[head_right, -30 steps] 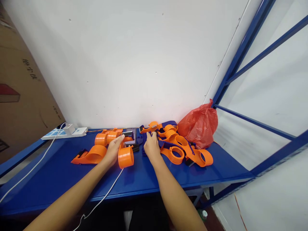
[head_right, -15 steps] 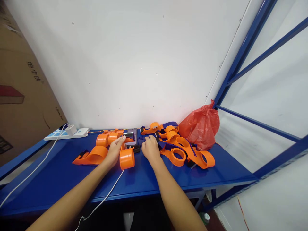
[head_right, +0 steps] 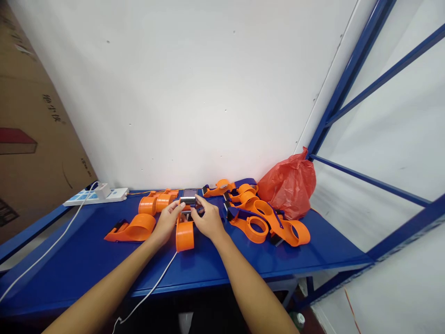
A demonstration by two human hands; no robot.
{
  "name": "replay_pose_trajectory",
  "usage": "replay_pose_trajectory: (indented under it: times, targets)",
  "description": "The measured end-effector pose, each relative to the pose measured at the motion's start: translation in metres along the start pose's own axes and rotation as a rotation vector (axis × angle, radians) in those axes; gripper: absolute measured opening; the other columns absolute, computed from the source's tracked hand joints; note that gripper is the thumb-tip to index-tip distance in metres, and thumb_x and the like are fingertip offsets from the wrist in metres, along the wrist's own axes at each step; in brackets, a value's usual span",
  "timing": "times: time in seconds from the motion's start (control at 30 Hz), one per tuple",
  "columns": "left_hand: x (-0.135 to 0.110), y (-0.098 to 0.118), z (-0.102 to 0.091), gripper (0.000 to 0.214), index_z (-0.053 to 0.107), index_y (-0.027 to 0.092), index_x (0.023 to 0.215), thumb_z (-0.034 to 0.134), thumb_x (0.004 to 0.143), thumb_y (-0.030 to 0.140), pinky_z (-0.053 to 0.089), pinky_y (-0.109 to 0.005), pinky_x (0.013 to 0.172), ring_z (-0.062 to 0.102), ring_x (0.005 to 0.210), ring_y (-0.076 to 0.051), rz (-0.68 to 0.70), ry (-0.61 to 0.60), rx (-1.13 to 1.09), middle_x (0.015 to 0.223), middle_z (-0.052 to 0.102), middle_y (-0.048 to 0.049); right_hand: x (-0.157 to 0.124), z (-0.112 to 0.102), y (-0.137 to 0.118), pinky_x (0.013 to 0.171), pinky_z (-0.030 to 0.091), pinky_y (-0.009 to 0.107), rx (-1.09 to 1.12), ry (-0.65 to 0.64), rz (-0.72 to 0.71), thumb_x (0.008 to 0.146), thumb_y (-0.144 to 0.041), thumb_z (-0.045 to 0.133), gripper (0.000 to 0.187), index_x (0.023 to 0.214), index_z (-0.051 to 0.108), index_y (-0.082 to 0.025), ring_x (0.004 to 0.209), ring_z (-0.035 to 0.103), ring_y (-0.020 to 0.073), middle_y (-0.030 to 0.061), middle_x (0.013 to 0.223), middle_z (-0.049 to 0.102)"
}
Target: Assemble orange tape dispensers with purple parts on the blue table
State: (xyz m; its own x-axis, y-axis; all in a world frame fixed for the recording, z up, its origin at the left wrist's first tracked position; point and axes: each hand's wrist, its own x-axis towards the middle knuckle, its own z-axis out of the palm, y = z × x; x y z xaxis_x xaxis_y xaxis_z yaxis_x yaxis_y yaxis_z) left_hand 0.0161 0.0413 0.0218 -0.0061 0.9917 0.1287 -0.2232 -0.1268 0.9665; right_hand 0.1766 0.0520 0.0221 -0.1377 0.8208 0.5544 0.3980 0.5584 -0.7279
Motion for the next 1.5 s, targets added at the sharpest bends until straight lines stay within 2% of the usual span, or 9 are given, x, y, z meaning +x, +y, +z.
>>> replay_pose_trajectory:
  times: [0.3,0.43,0.57,0.7,0.83,0.97,1.07,1.23,1.5]
  targets:
    - [-0.002,0.003,0.003,0.045,0.068,0.017,0.088,0.081,0.074,0.057,0.035,-0.022,0.046,0.046,0.045,-0.009,0.007,0.009,-0.024,0.057,0.058,0.0045,-0.002,0.006,0.004,0.082,0.066,0.034,0.066,-0.015,-0.056,0.088,-0.027,0.063,0.038,0.124,0.072,-0.020,0.088,0.079,0.0219,0.0069,0.105,0.080]
    - [-0.003,0.007,0.004,0.043,0.072,0.017,0.090,0.085,0.071,0.052,0.040,-0.024,0.050,0.050,0.047,-0.012,-0.011,0.021,-0.056,0.052,0.053,0.0063,-0.003,0.006,0.006,0.075,0.065,0.031,0.008,-0.033,-0.097,0.089,-0.027,0.062,0.034,0.120,0.074,-0.021,0.078,0.077,0.0203,0.0056,0.093,0.080]
    - [-0.004,0.009,0.005,0.042,0.073,0.017,0.090,0.085,0.070,0.051,0.044,-0.025,0.054,0.055,0.051,-0.015,-0.007,0.031,-0.046,0.049,0.051,0.0067,-0.004,0.006,0.010,0.071,0.062,0.028,-0.090,-0.021,-0.165,0.092,-0.027,0.057,0.038,0.124,0.073,-0.017,0.071,0.074,0.0192,0.0077,0.088,0.079]
    - [-0.004,0.007,0.005,0.041,0.071,0.017,0.090,0.083,0.073,0.051,0.038,-0.023,0.048,0.045,0.043,-0.010,0.006,0.031,-0.024,0.047,0.048,0.0082,-0.005,0.008,0.015,0.073,0.060,0.031,-0.209,0.009,-0.228,0.094,-0.027,0.052,0.043,0.129,0.071,-0.012,0.073,0.074,0.0214,0.0114,0.087,0.079]
    - [-0.002,0.004,0.003,0.042,0.070,0.016,0.087,0.084,0.072,0.052,0.032,-0.022,0.044,0.041,0.041,-0.008,-0.005,0.034,-0.040,0.049,0.052,0.0069,-0.004,0.008,0.014,0.074,0.061,0.031,-0.161,-0.010,-0.172,0.094,-0.027,0.055,0.043,0.132,0.071,-0.014,0.074,0.075,0.0211,0.0106,0.092,0.080]
    - [0.000,0.002,0.002,0.041,0.068,0.015,0.083,0.087,0.070,0.050,0.030,-0.020,0.041,0.041,0.040,-0.006,-0.112,0.059,-0.190,0.057,0.059,0.0043,-0.002,0.004,0.009,0.082,0.063,0.031,-0.048,-0.104,-0.111,0.096,-0.029,0.059,0.043,0.137,0.067,-0.020,0.088,0.077,0.0215,0.0096,0.110,0.079]
    - [0.000,0.004,0.001,0.036,0.066,0.016,0.083,0.086,0.073,0.044,0.037,-0.020,0.043,0.047,0.042,-0.008,-0.252,0.067,-0.351,0.059,0.061,0.0032,-0.001,0.000,0.009,0.086,0.062,0.033,-0.130,-0.164,-0.166,0.097,-0.026,0.057,0.047,0.144,0.061,-0.019,0.095,0.077,0.0225,0.0115,0.118,0.077]
    - [-0.003,0.009,0.004,0.030,0.068,0.016,0.089,0.085,0.078,0.040,0.052,-0.025,0.055,0.066,0.057,-0.015,-0.386,0.004,-0.452,0.076,0.072,-0.0047,-0.003,0.004,0.017,0.089,0.060,0.034,-0.393,-0.169,-0.279,0.095,-0.015,0.051,0.053,0.147,0.056,-0.016,0.095,0.075,0.0227,0.0119,0.108,0.078]
    - [-0.004,0.002,0.003,0.031,0.069,0.015,0.088,0.084,0.079,0.041,0.057,-0.030,0.060,0.070,0.060,-0.019,-0.407,-0.114,-0.457,0.075,0.073,-0.0075,-0.008,0.015,0.023,0.083,0.060,0.033,-0.614,-0.218,-0.257,0.089,-0.010,0.053,0.053,0.141,0.059,-0.008,0.090,0.075,0.0244,0.0137,0.098,0.078]
